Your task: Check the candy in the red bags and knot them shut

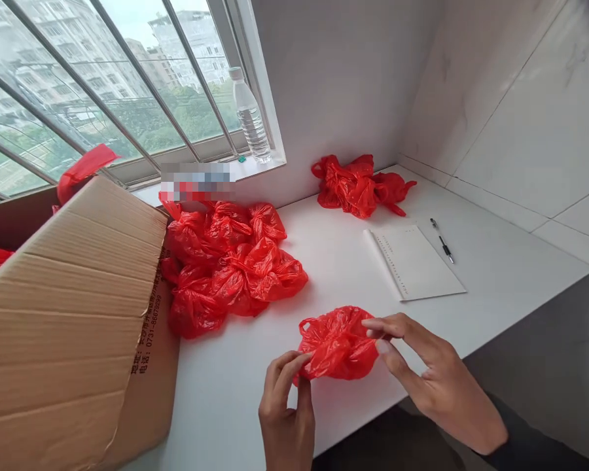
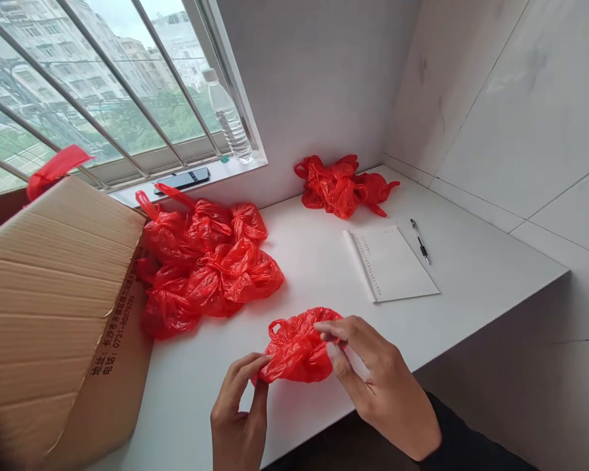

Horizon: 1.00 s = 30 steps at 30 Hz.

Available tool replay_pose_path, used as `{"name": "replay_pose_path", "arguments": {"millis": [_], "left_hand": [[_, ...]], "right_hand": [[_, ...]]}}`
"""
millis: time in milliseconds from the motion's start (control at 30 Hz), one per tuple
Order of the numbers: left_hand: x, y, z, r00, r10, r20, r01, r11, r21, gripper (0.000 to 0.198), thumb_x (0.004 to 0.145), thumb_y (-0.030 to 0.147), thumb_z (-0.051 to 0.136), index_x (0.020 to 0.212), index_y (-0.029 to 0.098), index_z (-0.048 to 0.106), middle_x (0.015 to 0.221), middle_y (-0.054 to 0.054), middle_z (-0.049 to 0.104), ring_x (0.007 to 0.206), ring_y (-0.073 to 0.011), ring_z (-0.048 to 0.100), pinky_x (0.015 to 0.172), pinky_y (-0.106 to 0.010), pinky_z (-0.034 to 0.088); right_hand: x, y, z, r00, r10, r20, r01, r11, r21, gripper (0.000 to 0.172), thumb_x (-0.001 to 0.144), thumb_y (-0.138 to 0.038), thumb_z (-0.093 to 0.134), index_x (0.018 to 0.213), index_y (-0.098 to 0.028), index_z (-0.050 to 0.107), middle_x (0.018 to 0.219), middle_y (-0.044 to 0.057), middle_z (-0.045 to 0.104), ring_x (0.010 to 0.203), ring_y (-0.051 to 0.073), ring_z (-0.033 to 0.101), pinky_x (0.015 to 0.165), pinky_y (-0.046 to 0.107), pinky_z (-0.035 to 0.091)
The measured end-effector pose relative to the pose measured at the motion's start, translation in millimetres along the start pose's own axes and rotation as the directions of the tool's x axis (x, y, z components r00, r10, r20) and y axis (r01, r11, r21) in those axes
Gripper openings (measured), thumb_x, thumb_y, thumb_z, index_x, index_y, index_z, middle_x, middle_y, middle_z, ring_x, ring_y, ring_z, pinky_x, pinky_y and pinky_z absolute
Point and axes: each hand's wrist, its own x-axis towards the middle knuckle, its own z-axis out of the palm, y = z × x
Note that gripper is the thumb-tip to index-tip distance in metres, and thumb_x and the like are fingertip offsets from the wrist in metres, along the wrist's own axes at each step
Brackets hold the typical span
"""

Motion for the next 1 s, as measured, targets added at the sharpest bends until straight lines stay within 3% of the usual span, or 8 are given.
{"name": "replay_pose_path", "arguments": {"millis": [167,233,333,500,600,733,900,1000], "left_hand": [[-19.8,-5.4,-29.2,0.998,0.036,0.060,-0.035,0.999,-0.005,0.039,0.096,0.016,0.052,0.122,0.038,0.071,0.135,-0.003,0.062,0.130,-0.0261,0.056,0.107,-0.043,0.046],[-25.6,0.5,-30.4,0.990,0.091,0.108,-0.089,0.996,-0.020,0.043,0.099,0.016,0.048,0.130,0.041,0.063,0.140,-0.001,0.059,0.136,-0.0242,0.052,0.111,-0.044,0.044],[-29.4,5.7,-18.2,0.982,0.153,0.114,-0.168,0.977,0.131,0.039,0.098,0.021,0.057,0.132,0.039,0.061,0.135,-0.003,0.060,0.130,-0.0250,0.053,0.107,-0.045,0.046],[-29.3,-11.3,-2.1,0.985,0.168,0.046,-0.175,0.950,0.258,0.017,0.091,0.023,0.068,0.106,0.028,0.075,0.112,-0.007,0.067,0.113,-0.0284,0.059,0.102,-0.048,0.047],[-31.1,-24.8,-15.5,0.989,0.136,-0.060,-0.114,0.954,0.279,0.010,0.094,0.023,0.064,0.098,0.026,0.072,0.106,-0.007,0.069,0.109,-0.0271,0.060,0.098,-0.044,0.048],[-33.0,-24.3,-34.7,0.978,0.052,-0.200,0.009,0.956,0.293,0.012,0.097,0.025,0.060,0.105,0.027,0.067,0.108,-0.006,0.068,0.107,-0.0258,0.061,0.092,-0.040,0.049],[-28.0,1.0,-15.8,0.976,0.214,-0.034,-0.196,0.939,0.281,0.046,0.091,0.020,0.062,0.136,0.029,0.060,0.136,-0.008,0.062,0.132,-0.0290,0.052,0.109,-0.048,0.044],[-22.0,5.7,-6.2,0.970,0.244,-0.005,-0.234,0.933,0.273,0.027,0.087,0.021,0.071,0.112,0.032,0.074,0.111,-0.002,0.073,0.117,-0.0273,0.061,0.115,-0.052,0.036]], "right_hand": [[5.9,17.1,18.3,0.973,-0.024,0.231,0.041,0.997,-0.066,0.024,0.103,-0.030,0.051,0.123,-0.028,0.064,0.114,0.004,0.071,0.110,0.022,0.064,0.097,0.039,0.055],[7.4,24.3,32.7,0.952,-0.041,0.305,0.074,0.993,-0.096,0.028,0.101,-0.027,0.055,0.128,-0.026,0.063,0.117,0.005,0.070,0.112,0.024,0.062,0.099,0.042,0.054],[9.8,32.2,51.4,0.928,-0.082,0.362,0.152,0.974,-0.168,0.033,0.097,-0.020,0.057,0.130,-0.024,0.062,0.116,0.008,0.067,0.109,0.027,0.061,0.097,0.047,0.054],[14.4,37.7,56.1,0.928,-0.063,0.367,0.143,0.970,-0.196,0.013,0.094,-0.015,0.054,0.099,-0.021,0.064,0.101,0.007,0.066,0.099,0.025,0.060,0.089,0.046,0.054],[15.3,39.0,43.4,0.957,0.004,0.289,0.049,0.983,-0.177,0.009,0.092,-0.016,0.053,0.093,-0.022,0.059,0.097,0.005,0.065,0.094,0.024,0.059,0.084,0.042,0.053],[13.2,35.0,28.2,0.984,0.058,0.168,-0.025,0.980,-0.197,0.010,0.088,-0.016,0.051,0.092,-0.024,0.055,0.100,0.005,0.064,0.096,0.024,0.058,0.084,0.041,0.053],[15.7,18.9,34.5,0.947,-0.156,0.282,0.194,0.974,-0.114,0.049,0.091,-0.015,0.055,0.139,-0.025,0.046,0.136,0.008,0.058,0.124,0.027,0.050,0.105,0.047,0.045],[21.0,14.9,39.4,0.932,-0.162,0.325,0.206,0.973,-0.106,0.025,0.097,-0.018,0.055,0.121,-0.022,0.060,0.113,0.006,0.067,0.107,0.024,0.057,0.098,0.046,0.046]]}}
